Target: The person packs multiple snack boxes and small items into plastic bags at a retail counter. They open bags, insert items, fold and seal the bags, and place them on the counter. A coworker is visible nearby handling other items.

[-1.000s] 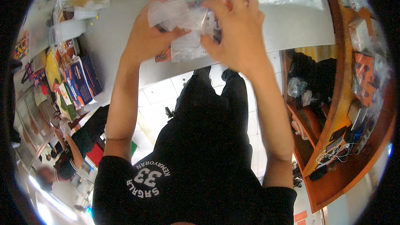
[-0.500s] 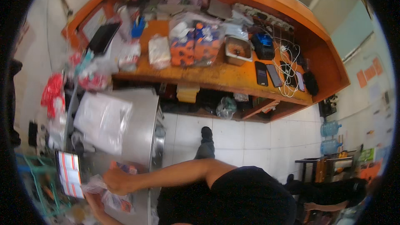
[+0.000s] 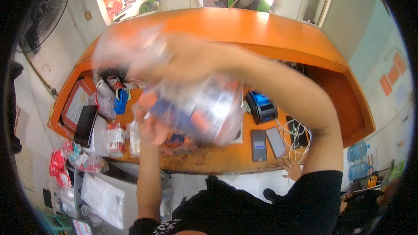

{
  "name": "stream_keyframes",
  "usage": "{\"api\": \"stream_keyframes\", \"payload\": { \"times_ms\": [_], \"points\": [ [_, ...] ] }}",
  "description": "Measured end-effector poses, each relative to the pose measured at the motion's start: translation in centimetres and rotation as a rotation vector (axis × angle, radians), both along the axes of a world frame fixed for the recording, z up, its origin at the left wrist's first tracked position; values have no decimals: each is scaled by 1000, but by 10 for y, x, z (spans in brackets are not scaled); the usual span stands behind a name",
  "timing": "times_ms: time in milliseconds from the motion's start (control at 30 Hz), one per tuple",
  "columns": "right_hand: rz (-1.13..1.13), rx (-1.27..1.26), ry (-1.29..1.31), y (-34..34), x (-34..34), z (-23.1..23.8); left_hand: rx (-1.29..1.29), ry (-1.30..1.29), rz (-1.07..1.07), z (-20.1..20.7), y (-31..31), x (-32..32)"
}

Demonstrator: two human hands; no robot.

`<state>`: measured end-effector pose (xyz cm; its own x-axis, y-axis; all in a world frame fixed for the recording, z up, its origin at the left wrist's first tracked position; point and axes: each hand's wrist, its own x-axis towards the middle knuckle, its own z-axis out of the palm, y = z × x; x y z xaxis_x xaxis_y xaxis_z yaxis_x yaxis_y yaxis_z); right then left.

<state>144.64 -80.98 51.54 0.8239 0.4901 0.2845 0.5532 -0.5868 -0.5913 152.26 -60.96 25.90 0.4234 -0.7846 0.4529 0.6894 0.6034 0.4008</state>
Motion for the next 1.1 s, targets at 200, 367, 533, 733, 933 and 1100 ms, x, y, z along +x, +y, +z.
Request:
{"api": "stream_keyframes", "payload": {
  "times_ms": [200,367,533,733,933,1100],
  "points": [
    [-771,83,-183,-188,127,57,371,-274,207,119,-203,120],
    [-580,431,-463,-288,242,61,448,-333,340,157,-312,207],
    [-616,456,-553,-347,325,59,613,-393,522,162,-377,291],
    [-678,417,-602,-386,380,46,838,-543,870,144,-426,349],
    [-743,347,-618,-395,408,45,924,-673,1070,134,-429,367],
    [-785,303,-630,-391,416,42,953,-754,986,135,-430,369]
  ]
}}
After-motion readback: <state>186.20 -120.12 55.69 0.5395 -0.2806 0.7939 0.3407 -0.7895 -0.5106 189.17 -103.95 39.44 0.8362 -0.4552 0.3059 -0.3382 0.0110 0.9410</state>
